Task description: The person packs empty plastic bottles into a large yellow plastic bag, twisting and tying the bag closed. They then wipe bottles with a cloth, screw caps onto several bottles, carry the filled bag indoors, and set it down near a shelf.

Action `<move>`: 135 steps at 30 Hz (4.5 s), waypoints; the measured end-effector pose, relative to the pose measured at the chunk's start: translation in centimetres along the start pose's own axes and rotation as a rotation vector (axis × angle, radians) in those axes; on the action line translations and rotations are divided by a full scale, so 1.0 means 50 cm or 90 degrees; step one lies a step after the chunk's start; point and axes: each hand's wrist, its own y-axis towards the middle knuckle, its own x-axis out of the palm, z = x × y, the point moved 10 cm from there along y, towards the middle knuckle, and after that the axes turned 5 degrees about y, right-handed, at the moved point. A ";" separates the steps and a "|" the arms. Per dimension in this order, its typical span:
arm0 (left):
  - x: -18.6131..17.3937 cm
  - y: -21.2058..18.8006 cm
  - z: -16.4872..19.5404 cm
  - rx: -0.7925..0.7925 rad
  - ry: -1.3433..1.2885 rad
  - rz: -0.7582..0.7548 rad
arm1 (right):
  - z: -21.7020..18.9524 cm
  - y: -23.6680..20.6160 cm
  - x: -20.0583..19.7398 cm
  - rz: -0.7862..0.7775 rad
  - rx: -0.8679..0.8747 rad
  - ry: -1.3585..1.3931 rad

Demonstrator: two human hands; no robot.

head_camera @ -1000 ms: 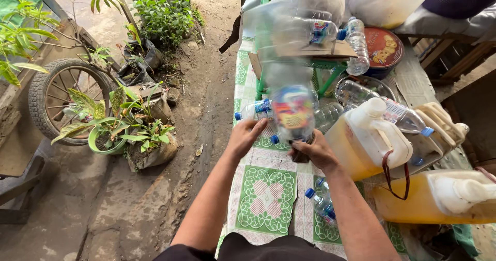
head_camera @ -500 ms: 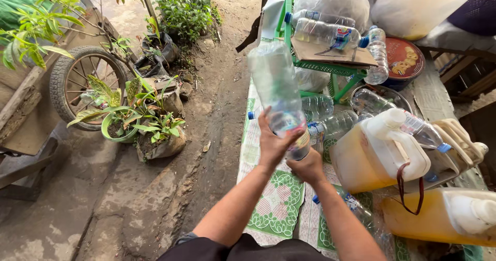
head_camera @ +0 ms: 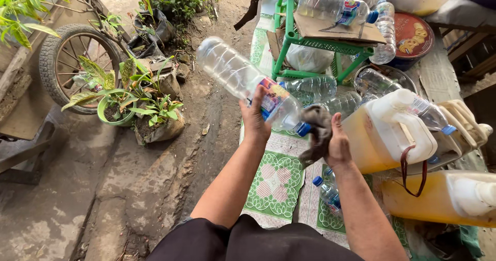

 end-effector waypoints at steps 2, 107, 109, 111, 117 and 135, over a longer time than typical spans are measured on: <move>0.021 -0.001 0.023 0.046 -0.047 -0.052 | -0.035 -0.007 -0.034 0.057 -0.080 -0.080; -0.015 0.184 -0.036 0.230 0.747 -0.149 | -0.586 0.053 -0.590 0.630 0.230 -1.023; 0.038 0.156 0.005 0.296 0.690 -0.179 | -0.591 0.054 -0.584 0.628 0.220 -1.042; 0.105 0.111 0.059 0.401 0.650 -0.223 | -0.600 0.048 -0.576 0.650 0.185 -1.014; 0.213 -0.015 0.180 0.571 0.598 -0.240 | -0.691 -0.001 -0.490 0.762 -0.127 -0.994; 0.200 -0.157 0.041 0.304 0.498 -0.438 | 0.008 0.011 -0.020 0.102 -0.193 -0.450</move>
